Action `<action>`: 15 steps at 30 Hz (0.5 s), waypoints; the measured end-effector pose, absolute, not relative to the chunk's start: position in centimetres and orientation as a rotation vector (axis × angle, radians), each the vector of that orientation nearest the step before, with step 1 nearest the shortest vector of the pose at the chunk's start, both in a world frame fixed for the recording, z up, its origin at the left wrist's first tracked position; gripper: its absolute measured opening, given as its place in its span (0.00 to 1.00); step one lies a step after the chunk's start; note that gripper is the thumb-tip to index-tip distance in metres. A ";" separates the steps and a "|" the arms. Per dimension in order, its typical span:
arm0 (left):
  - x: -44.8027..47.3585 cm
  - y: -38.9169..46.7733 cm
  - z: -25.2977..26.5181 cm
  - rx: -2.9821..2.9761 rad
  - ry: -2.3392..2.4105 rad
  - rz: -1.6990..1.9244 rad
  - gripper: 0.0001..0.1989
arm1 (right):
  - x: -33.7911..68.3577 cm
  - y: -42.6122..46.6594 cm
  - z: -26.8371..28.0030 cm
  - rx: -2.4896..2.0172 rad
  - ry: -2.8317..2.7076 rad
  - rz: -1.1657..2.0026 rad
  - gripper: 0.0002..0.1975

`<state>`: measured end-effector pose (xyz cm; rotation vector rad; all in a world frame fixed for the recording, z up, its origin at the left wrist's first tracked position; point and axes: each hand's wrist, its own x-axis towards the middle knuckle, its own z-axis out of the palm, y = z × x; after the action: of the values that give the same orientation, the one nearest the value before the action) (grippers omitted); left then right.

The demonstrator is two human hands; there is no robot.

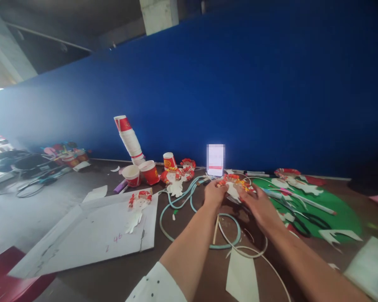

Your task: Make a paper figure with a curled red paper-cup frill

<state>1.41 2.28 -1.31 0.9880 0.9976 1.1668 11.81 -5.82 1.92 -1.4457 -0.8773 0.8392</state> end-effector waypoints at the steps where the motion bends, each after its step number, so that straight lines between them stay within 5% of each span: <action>1: 1.6 2.3 -1.5 0.934 0.977 1.197 0.09 | 11.6 -5.8 1.6 -1.405 -0.896 0.859 0.33; 7: 3.2 1.7 -2.2 0.993 1.009 1.274 0.16 | 11.5 -5.8 1.0 -1.470 -0.998 0.765 0.23; 15: 3.0 -0.5 -0.8 1.510 1.233 1.245 0.25 | 13.5 -5.2 -0.2 -1.654 -0.895 0.515 0.25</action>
<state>3.03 -0.45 -0.83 1.5104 1.2330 1.2452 13.51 -5.21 -0.20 -1.6544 -0.8947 0.5149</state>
